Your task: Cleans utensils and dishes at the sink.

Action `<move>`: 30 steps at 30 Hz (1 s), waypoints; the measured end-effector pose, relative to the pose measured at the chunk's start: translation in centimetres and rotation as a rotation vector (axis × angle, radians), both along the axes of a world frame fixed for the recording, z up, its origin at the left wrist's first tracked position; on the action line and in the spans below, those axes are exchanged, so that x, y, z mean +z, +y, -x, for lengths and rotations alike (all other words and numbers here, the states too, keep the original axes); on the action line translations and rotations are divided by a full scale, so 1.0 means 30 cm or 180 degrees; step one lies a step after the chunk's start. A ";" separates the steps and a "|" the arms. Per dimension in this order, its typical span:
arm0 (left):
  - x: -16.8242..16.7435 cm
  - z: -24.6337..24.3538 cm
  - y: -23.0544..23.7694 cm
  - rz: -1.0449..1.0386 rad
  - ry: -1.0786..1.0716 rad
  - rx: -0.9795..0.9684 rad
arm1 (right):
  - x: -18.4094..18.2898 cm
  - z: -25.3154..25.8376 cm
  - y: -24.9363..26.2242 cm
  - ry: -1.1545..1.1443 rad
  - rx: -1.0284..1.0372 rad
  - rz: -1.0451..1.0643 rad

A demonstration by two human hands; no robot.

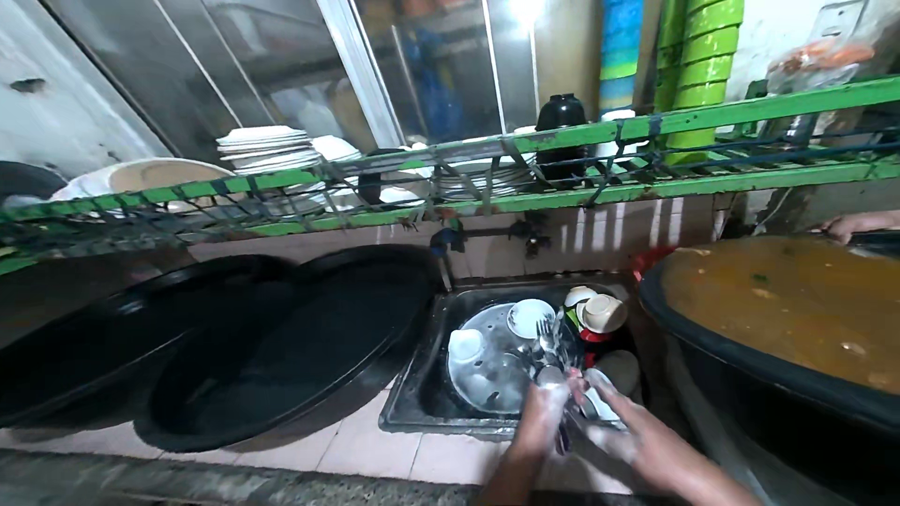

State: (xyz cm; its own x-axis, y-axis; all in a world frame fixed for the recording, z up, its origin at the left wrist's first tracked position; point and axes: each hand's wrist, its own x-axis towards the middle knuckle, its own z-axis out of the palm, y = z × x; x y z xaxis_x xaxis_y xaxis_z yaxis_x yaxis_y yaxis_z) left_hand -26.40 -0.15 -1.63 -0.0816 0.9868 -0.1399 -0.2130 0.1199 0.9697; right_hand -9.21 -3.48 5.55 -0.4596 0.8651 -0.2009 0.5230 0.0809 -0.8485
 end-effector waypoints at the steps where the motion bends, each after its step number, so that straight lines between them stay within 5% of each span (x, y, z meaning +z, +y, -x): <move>1: -0.004 0.002 0.002 -0.0032 -0.0147 -0.0222 | 0.023 -0.066 -0.064 -0.0312 0.0069 -0.0173; 7: -0.177 -0.020 -0.060 0.0257 0.1691 -0.0884 | 0.032 -0.444 -0.361 -0.1302 -0.0172 -0.0998; 10: -0.213 -0.043 -0.046 0.0005 0.0991 -0.0745 | 0.031 -0.593 -0.449 -0.1698 -0.0980 -0.1088; 13: -0.130 -0.052 -0.022 0.0195 0.0086 -0.0631 | -0.016 -0.720 -0.448 -0.2284 -0.1661 -0.0842; 16: -0.075 -0.072 0.004 0.0370 -0.0413 -0.0584 | -0.029 -0.817 -0.387 -0.2465 -0.1502 -0.0176; 19: -0.070 -0.098 0.001 0.0635 -0.0975 -0.0576 | 0.281 -0.625 -0.344 -0.2618 -0.0854 0.0871; 21: -0.090 -0.120 -0.007 0.0888 -0.1434 -0.0414 | 0.476 -0.479 -0.346 -0.2626 -0.0645 0.0875; 26: -0.186 -0.086 -0.031 0.1357 -0.2133 -0.0112 | 0.634 -0.297 -0.345 -0.2661 -0.1160 0.0867; 27: -0.216 -0.065 -0.035 0.1305 -0.2105 -0.0075 | 0.620 -0.290 -0.337 -0.2752 -0.1149 0.1148; 30: -0.294 -0.012 -0.054 0.1202 -0.2112 0.0021 | 0.274 -0.483 -0.356 -0.2621 -0.1113 0.0398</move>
State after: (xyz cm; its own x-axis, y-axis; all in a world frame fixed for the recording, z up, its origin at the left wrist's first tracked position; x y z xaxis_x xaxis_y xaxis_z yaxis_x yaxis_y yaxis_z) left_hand -26.02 -1.76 -10.46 0.1314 0.8619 -0.4897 -0.7386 0.4146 0.5315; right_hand 5.27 -14.15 13.76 0.1563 0.8783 -0.4519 0.9462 -0.2644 -0.1866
